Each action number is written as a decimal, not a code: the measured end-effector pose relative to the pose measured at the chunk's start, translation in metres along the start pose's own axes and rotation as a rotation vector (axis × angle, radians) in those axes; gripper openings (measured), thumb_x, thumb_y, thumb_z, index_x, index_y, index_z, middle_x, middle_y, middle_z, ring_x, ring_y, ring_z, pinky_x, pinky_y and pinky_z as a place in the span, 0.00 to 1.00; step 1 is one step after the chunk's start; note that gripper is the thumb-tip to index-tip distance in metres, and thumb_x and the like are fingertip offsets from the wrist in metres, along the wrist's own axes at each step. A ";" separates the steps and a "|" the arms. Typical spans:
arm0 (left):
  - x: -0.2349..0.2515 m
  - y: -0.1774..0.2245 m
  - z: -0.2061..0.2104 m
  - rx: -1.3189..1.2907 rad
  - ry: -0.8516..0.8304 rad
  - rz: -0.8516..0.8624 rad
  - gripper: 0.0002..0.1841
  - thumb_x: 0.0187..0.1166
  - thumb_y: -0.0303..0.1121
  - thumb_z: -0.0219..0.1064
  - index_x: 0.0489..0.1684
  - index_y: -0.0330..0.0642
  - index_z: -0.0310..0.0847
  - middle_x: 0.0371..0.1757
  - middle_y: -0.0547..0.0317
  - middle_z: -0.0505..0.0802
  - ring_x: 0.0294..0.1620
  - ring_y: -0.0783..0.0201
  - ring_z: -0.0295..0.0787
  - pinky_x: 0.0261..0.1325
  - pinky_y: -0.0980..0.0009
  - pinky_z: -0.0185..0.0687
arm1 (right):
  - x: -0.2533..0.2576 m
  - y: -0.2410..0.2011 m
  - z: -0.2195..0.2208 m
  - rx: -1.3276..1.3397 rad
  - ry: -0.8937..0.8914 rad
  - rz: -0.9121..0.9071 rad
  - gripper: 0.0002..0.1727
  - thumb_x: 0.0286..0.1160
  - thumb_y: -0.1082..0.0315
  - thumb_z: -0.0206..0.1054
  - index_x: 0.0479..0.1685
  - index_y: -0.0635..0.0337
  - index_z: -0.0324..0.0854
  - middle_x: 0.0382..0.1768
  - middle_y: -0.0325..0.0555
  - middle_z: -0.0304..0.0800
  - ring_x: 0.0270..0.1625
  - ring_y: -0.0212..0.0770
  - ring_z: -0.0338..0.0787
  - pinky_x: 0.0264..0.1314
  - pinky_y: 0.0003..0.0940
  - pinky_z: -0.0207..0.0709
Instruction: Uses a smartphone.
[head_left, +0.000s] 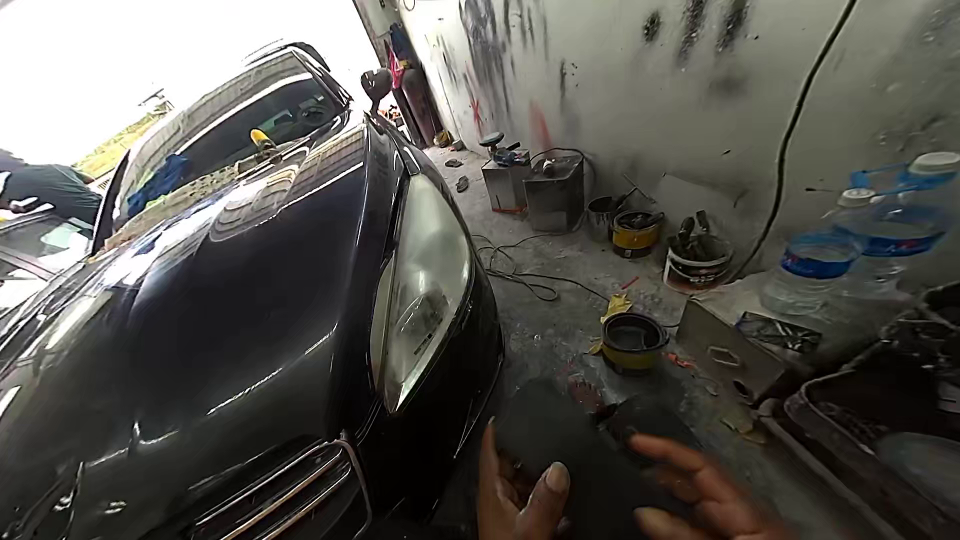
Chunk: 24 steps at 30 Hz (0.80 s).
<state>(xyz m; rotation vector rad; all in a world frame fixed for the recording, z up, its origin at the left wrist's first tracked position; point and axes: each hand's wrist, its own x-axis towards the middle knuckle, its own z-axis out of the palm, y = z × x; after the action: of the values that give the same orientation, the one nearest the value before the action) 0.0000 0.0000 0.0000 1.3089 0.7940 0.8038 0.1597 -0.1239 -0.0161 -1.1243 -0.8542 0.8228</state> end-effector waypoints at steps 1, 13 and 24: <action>-0.003 -0.001 0.000 -0.045 0.069 -0.060 0.48 0.73 0.40 0.78 0.86 0.28 0.46 0.64 0.41 0.88 0.59 0.56 0.92 0.61 0.58 0.92 | -0.002 0.012 0.009 -0.077 -0.057 -0.016 0.31 0.73 0.77 0.69 0.78 0.69 0.66 0.55 0.47 0.92 0.50 0.37 0.93 0.50 0.39 0.90; -0.024 -0.031 -0.011 -0.032 0.372 -0.224 0.51 0.66 0.37 0.79 0.90 0.35 0.48 0.73 0.40 0.82 0.68 0.54 0.86 0.65 0.58 0.89 | -0.023 0.081 0.036 -0.319 -0.183 -0.150 0.37 0.75 0.54 0.76 0.77 0.68 0.68 0.61 0.54 0.90 0.60 0.38 0.92 0.64 0.38 0.89; -0.026 -0.062 -0.017 -0.189 0.275 -0.276 0.54 0.62 0.34 0.78 0.92 0.34 0.43 0.75 0.38 0.79 0.69 0.54 0.85 0.67 0.60 0.87 | -0.025 0.094 0.030 -0.126 -0.338 -0.027 0.34 0.86 0.49 0.63 0.81 0.65 0.67 0.72 0.55 0.80 0.67 0.42 0.87 0.64 0.40 0.88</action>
<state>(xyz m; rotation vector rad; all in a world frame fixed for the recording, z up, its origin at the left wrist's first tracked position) -0.0239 -0.0190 -0.0619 0.9077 1.0634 0.8229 0.1106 -0.1129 -0.1047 -1.0961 -1.2135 0.9635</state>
